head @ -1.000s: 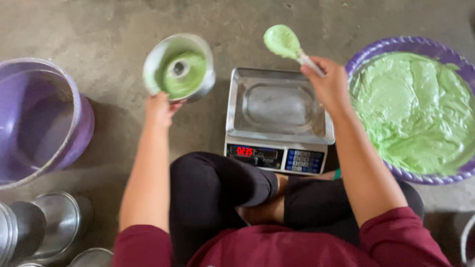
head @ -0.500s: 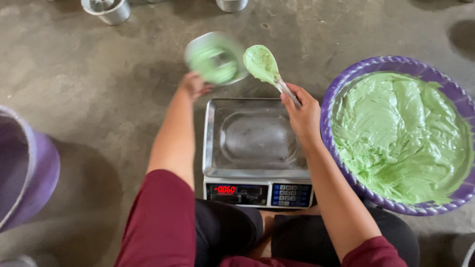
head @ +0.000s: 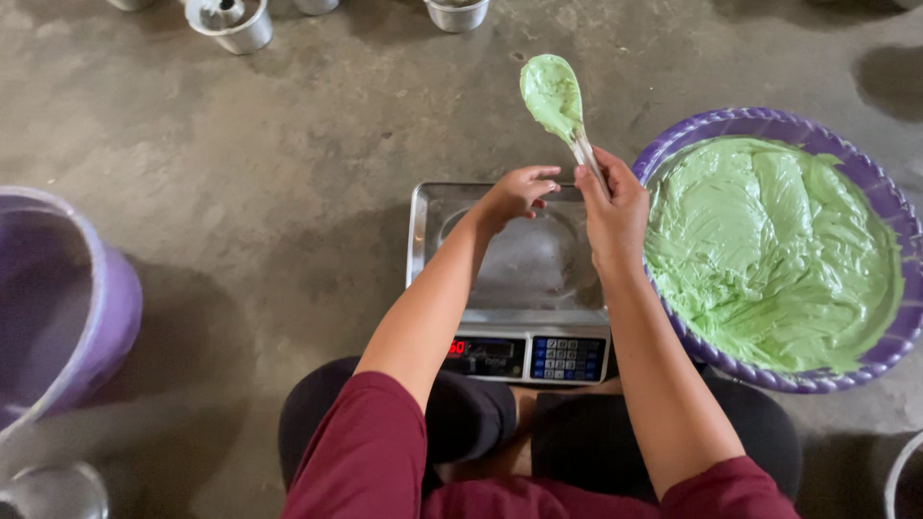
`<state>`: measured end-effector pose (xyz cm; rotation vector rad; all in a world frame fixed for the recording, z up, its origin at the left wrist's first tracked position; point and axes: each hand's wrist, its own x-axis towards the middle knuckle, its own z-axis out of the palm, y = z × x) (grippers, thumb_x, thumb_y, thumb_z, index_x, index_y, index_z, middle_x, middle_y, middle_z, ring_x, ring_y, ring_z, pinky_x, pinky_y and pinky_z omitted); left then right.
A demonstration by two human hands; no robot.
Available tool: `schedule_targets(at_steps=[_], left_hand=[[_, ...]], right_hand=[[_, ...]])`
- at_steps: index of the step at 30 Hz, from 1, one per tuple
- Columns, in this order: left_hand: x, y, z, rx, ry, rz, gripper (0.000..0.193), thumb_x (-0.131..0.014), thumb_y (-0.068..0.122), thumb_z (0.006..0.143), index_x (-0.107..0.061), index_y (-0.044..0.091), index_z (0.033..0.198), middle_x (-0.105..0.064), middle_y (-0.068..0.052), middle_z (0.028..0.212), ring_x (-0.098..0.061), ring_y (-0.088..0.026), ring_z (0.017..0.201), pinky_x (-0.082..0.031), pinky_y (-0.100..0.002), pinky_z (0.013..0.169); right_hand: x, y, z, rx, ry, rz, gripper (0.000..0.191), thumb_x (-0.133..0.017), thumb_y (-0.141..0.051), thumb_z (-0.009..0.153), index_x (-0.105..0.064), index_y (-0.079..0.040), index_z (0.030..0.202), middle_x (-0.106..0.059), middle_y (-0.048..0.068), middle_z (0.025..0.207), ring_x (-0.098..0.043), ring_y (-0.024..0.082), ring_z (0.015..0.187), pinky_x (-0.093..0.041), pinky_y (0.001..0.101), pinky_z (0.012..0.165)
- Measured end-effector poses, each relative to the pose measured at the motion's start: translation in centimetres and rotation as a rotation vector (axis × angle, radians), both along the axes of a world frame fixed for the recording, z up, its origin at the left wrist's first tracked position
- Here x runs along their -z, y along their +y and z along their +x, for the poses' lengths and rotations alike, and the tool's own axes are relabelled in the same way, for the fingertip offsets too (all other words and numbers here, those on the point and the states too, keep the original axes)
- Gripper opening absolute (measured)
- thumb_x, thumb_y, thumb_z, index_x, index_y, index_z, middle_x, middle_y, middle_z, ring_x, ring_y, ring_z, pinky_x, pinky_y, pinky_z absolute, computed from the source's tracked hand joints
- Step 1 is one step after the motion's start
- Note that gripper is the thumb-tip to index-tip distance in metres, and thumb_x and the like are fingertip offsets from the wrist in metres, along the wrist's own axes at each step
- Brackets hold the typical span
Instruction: The person scoops a green batter from a large bowl and fills metal ring molds placed on a digital scale. They repeatedly weigh the molds, add batter, and smooth the surface before moving filled molds aside.
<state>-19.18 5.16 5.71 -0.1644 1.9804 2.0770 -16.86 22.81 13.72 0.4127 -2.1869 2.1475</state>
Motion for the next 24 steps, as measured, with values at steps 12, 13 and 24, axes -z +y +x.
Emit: schedule_targets(at_steps=[12, 13, 24], left_hand=[[0.7, -0.6, 20.8, -0.546, 0.056, 0.236, 0.039, -0.058, 0.028, 0.101, -0.062, 0.011, 0.136, -0.071, -0.004, 0.115, -0.065, -0.016, 0.089, -0.056, -0.031, 0.071], [0.9, -0.5, 22.1, -0.595, 0.063, 0.253, 0.038, -0.059, 0.027, 0.101, -0.062, 0.011, 0.135, -0.071, -0.004, 0.116, -0.065, -0.016, 0.089, -0.055, -0.031, 0.071], [-0.1, 3.4, 30.1, -0.829, 0.262, 0.365, 0.039, -0.053, 0.003, 0.100, -0.056, 0.004, 0.138, -0.063, -0.010, 0.127, -0.065, -0.018, 0.098, -0.057, -0.032, 0.080]], right_hand=[[-0.2, -2.2, 12.3, -0.280, -0.386, -0.078, 0.023, -0.065, -0.018, 0.100, -0.057, -0.003, 0.116, -0.068, 0.002, 0.085, -0.062, 0.008, 0.068, -0.052, 0.0243, 0.061], [0.0, -2.3, 13.3, -0.312, -0.404, -0.095, 0.024, -0.064, -0.018, 0.100, -0.056, -0.003, 0.116, -0.068, 0.003, 0.085, -0.062, 0.009, 0.068, -0.052, 0.0246, 0.061], [0.7, -0.2, 20.8, -0.404, -0.401, -0.149, 0.026, -0.055, -0.018, 0.107, -0.063, -0.004, 0.128, -0.065, 0.003, 0.087, -0.059, 0.010, 0.070, -0.051, 0.0262, 0.063]])
